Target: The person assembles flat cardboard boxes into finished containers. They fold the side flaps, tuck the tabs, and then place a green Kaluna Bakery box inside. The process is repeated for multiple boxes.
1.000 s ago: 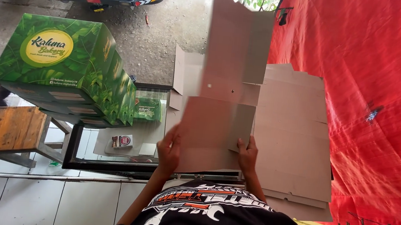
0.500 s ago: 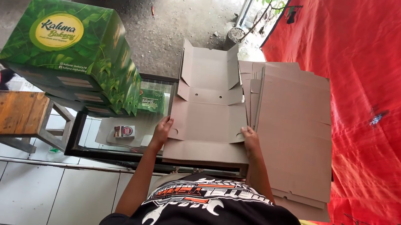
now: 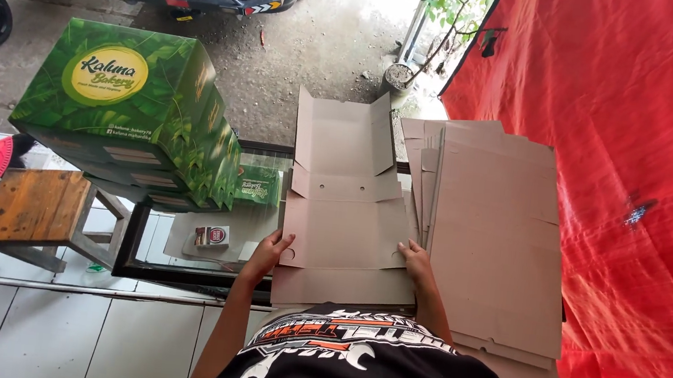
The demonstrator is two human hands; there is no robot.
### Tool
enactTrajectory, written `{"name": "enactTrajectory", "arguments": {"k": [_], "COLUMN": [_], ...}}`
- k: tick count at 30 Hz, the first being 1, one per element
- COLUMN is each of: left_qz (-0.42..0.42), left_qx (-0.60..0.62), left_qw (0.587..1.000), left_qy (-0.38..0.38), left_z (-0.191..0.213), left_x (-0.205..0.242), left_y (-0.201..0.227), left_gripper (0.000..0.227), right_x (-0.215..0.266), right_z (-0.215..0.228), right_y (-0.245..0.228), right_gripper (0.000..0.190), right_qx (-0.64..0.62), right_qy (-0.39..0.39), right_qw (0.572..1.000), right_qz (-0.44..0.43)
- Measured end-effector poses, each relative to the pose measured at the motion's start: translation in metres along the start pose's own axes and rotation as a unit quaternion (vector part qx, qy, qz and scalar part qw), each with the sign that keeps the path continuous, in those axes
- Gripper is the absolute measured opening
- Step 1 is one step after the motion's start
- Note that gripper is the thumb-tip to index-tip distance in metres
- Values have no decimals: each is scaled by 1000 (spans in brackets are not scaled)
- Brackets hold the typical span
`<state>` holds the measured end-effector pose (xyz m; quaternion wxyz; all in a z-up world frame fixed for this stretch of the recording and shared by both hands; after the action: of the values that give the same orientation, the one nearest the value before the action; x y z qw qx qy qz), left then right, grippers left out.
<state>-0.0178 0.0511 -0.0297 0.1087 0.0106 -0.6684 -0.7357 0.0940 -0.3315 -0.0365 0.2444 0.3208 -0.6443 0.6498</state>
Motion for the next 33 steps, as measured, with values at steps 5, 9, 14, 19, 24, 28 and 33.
{"name": "enactTrajectory", "arguments": {"k": [5,9,14,19,24,28,33], "left_qz": [28,-8,-14,-39,-54,-57,-51], "left_qx": [271,384,23,-10,59,46,151], "left_qw": [962,922,978,975,983,986,982], "left_qy": [-35,47,209,218,168,150,106], "left_z": [2,-4,-5,1,-1,0,0], "left_x": [24,4,14,18,22,23,28], "left_y": [53,-3,-24,-41,-21,-23,-22], "left_gripper": [54,49,38,35,34,37,42], "right_x": [15,8,-33,-43,-19,19,67], "right_z": [6,7,18,32,14,-12,-26], "right_y": [-14,-14,19,43,29,-14,-72], "right_gripper": [47,45,41,44,54,57,55], "right_qx": [-95,-107,-29,-9,121,73,9], "right_qy": [-28,-92,-65,-72,-16,-50,-7], "right_qw": [993,988,994,992,989,996,1000], "right_qz": [-65,-70,-85,-100,-89,1,-14]}}
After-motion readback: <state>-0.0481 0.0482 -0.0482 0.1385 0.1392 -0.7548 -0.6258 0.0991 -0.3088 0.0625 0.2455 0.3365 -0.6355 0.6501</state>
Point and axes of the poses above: each hand's wrist, its own x-axis away from the middle knuckle, its own z-axis out of the back of the hand, y = z × x, the point moved 5 cm from there along -x, towards the middle knuckle, and after that the axes turned 15 degrees about -z, right-handed, at the moved point
